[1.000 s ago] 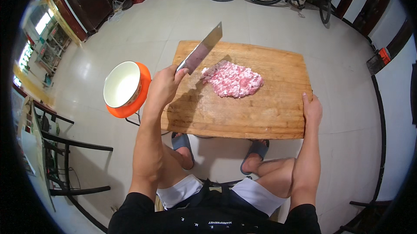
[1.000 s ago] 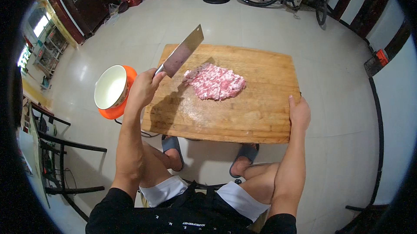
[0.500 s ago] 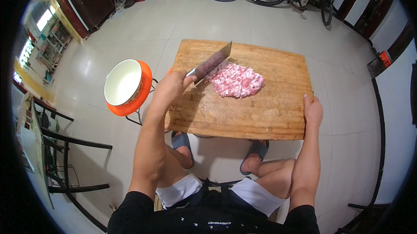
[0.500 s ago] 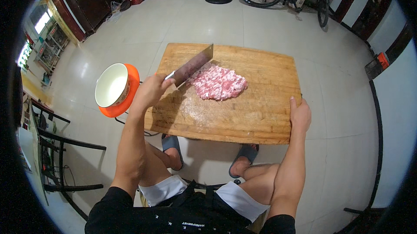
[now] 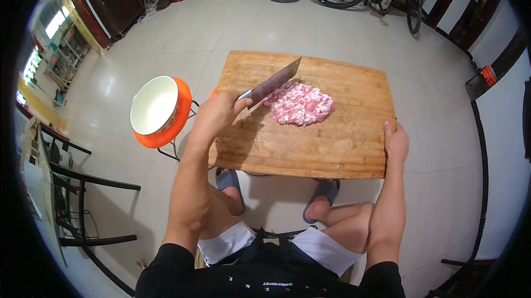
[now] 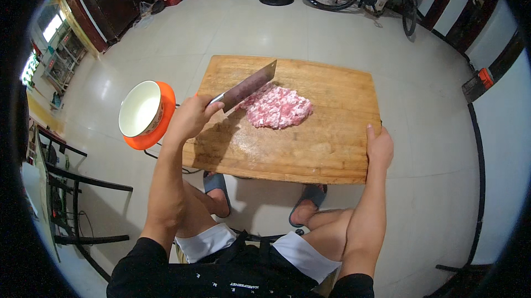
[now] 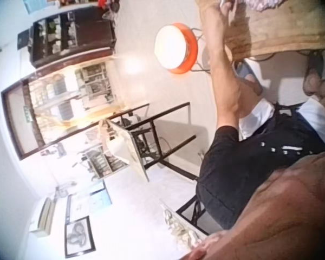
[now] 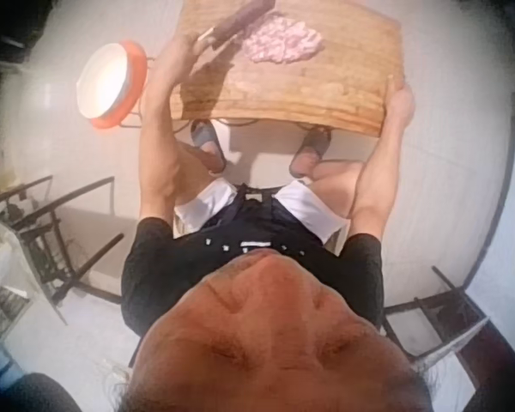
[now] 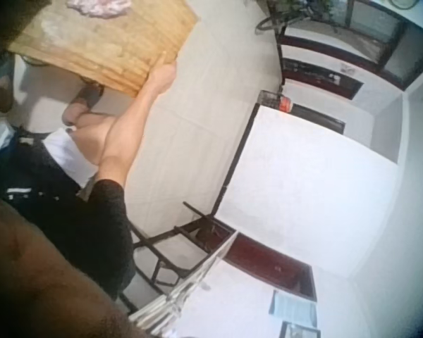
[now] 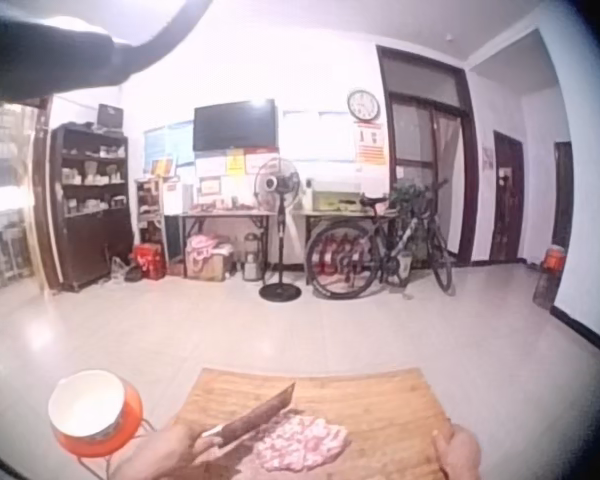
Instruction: The person sits on the floor and uses a cleaver to repeatedly chop a pile of raw meat on a wooden cutting board. The person gathers the meat into a central pile and continues chopping to mince it further.
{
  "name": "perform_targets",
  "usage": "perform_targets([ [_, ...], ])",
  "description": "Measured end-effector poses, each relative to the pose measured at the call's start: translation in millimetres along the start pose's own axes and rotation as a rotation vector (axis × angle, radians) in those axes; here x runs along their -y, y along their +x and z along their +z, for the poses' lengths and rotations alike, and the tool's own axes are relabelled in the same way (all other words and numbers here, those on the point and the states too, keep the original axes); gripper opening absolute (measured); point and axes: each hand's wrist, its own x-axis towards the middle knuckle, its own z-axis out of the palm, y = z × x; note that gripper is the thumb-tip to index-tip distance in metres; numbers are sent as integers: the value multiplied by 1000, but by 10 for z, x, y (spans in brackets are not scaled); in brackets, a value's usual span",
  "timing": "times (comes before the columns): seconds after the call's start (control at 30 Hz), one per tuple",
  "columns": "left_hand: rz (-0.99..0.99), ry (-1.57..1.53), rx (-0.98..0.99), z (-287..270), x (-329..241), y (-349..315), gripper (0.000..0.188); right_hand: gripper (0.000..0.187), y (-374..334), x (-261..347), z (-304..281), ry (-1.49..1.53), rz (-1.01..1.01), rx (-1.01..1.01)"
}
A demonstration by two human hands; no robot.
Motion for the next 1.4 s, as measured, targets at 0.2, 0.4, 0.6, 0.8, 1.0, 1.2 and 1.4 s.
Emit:
perform_targets([
  [0.2, 126, -129, -111, 44, 53, 3, 46, 59, -5, 54, -81, 59, 30, 72],
  [0.4, 70, 35, -27, 29, -118, -55, 45, 60, -9, 34, -50, 28, 20, 35],
  [0.6, 77, -190, -71, 54, -52, -15, 47, 58, 10, 20, -62, 47, 1, 61],
  [0.8, 162, -34, -49, 174, -88, -18, 42, 55, -25, 29, -20, 16, -12, -7],
  [1.0, 105, -219, -71, -11, -184, -99, 43, 57, 38, 2, -28, 35, 20, 36],
  [1.2, 147, -14, 1, 131, -101, -42, 43, 56, 2, 14, -10, 17, 21, 24],
  [1.4, 127, -102, -45, 25, -36, -40, 42, 56, 5, 33, -53, 28, 21, 58],
])
